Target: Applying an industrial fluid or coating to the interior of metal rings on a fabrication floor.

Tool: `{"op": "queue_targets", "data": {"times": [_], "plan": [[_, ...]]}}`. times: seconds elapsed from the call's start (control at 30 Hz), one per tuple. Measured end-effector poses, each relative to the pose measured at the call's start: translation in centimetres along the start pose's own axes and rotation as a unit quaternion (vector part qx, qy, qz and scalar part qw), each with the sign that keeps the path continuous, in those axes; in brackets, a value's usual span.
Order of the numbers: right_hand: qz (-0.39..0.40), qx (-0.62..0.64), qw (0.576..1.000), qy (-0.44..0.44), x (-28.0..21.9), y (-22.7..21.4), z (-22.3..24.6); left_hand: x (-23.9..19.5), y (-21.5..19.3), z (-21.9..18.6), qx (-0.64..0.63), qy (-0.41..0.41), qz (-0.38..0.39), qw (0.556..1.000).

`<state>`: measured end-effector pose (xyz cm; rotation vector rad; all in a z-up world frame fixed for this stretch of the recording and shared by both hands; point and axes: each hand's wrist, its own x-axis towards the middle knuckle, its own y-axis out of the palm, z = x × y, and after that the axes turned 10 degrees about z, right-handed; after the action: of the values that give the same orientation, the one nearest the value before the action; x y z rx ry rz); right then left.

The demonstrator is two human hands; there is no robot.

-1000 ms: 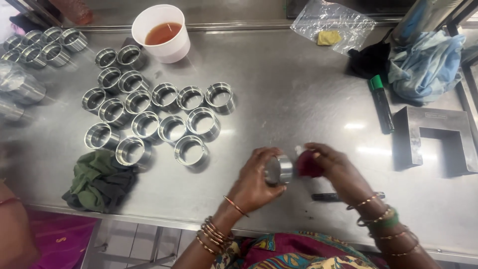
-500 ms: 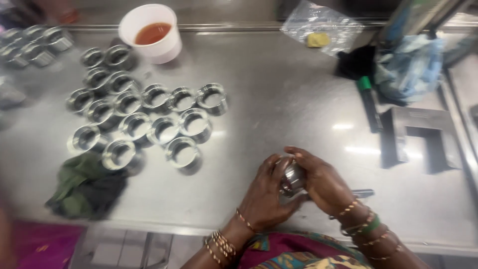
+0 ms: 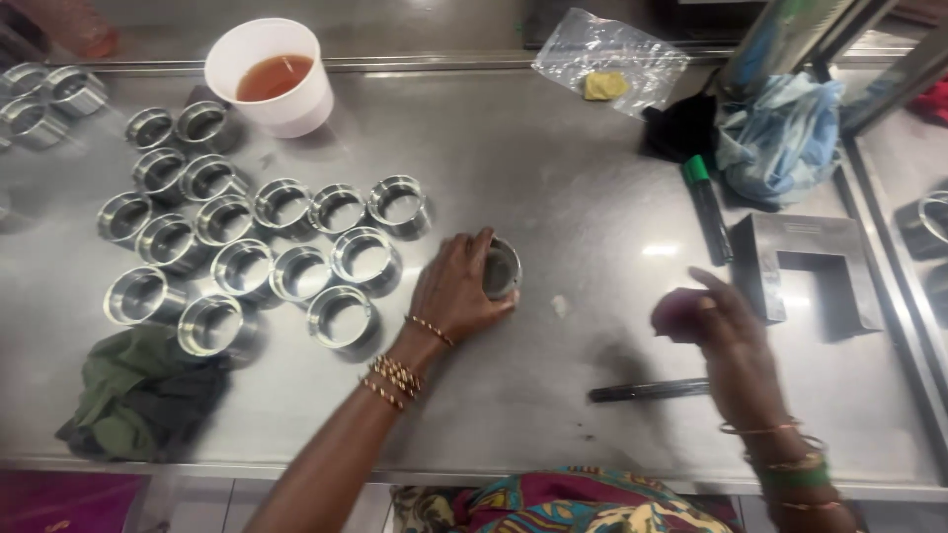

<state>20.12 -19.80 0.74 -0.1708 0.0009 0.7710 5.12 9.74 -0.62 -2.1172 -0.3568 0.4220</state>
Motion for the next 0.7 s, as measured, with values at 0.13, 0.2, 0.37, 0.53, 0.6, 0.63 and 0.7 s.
{"op": "queue_targets", "data": {"times": [0.13, 0.2, 0.37, 0.53, 0.6, 0.63, 0.7], "plan": [[0.007, 0.063, 0.998, -0.009, 0.5, -0.1, 1.4, 3.1, -0.4, 5.3, 0.161, 0.059, -0.001, 0.985], [-0.001, 0.069, 0.997, 0.044, 1.1, 0.5, 1.6, 4.0, -0.8, 6.8, 0.229, 0.088, -0.062, 0.967], [0.008, -0.004, 0.997, 0.077, 2.0, 2.6, 2.9, 4.7, -3.1, 7.0, 0.244, 0.033, -0.040, 0.968], [-0.003, -0.046, 0.995, 0.085, 1.9, 3.3, 3.3, 5.4, -4.5, 8.6, 0.241, 0.021, -0.001, 0.970], [-0.005, -0.043, 0.996, 0.083, 1.7, 3.2, 2.9, 6.0, -4.7, 10.0, 0.240, 0.040, -0.005, 0.970], [-0.010, -0.044, 0.996, 0.083, 1.7, 3.3, 3.1, 5.7, -5.1, 10.6, 0.240, 0.045, -0.004, 0.970], [-0.005, -0.043, 0.996, 0.083, 1.7, 3.4, 3.4, 5.4, -6.1, 11.7, 0.247, 0.015, -0.033, 0.968]]}}
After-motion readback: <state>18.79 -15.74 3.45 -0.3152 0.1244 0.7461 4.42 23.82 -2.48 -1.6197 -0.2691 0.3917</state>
